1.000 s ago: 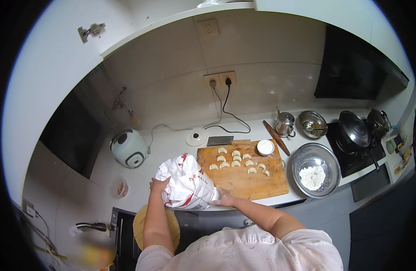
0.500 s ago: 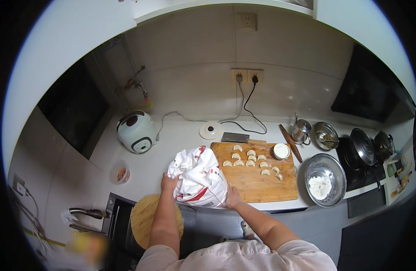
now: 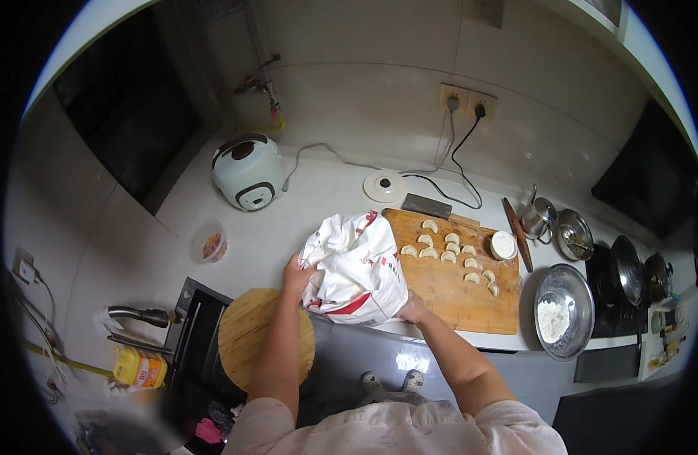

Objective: The person retrieves a bag of flour from a cabinet, scoops flour into a large metal bowl using a white cup, and then kneads the flour and water together by hand to form dough.

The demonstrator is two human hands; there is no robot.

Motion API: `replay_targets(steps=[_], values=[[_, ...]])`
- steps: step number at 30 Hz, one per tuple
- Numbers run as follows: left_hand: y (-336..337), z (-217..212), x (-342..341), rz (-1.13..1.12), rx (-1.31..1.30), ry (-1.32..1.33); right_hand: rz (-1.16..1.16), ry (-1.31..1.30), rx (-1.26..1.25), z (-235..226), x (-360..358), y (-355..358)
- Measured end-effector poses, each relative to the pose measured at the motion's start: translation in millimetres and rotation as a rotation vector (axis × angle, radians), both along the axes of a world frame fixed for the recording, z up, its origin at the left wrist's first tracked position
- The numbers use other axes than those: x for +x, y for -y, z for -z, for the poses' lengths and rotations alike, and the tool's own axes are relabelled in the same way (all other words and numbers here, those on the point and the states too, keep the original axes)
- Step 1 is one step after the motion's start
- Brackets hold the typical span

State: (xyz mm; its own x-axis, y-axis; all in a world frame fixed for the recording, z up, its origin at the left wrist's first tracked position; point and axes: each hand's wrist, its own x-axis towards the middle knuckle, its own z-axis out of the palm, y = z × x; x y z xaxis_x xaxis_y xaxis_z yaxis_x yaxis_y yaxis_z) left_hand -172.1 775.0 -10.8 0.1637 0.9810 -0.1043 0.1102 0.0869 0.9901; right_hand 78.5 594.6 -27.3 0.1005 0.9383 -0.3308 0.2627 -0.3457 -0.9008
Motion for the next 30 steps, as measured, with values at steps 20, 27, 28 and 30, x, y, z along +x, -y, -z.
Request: replay_targets(steps=[20, 27, 28, 30], values=[[93.7, -70.1, 10.6, -0.016, -0.037, 0.223, -0.016, -0.413, 0.267, -42.9, 17.3, 73.2], [130.5, -172.1, 46.9, -0.030, 0.328, 0.214, -0.075, -0.156, 0.532, -132.4, 66.9, 96.9], [136.8, -197.3, 56.2, -0.040, 0.361, 0.260, -0.068, -0.111, 0.580, -145.3, 75.5, 97.5], [146.7, -240.6, 64.3, -0.004, 0.455, 0.368, -0.088, -0.095, 0.671, -192.7, 81.8, 99.7]])
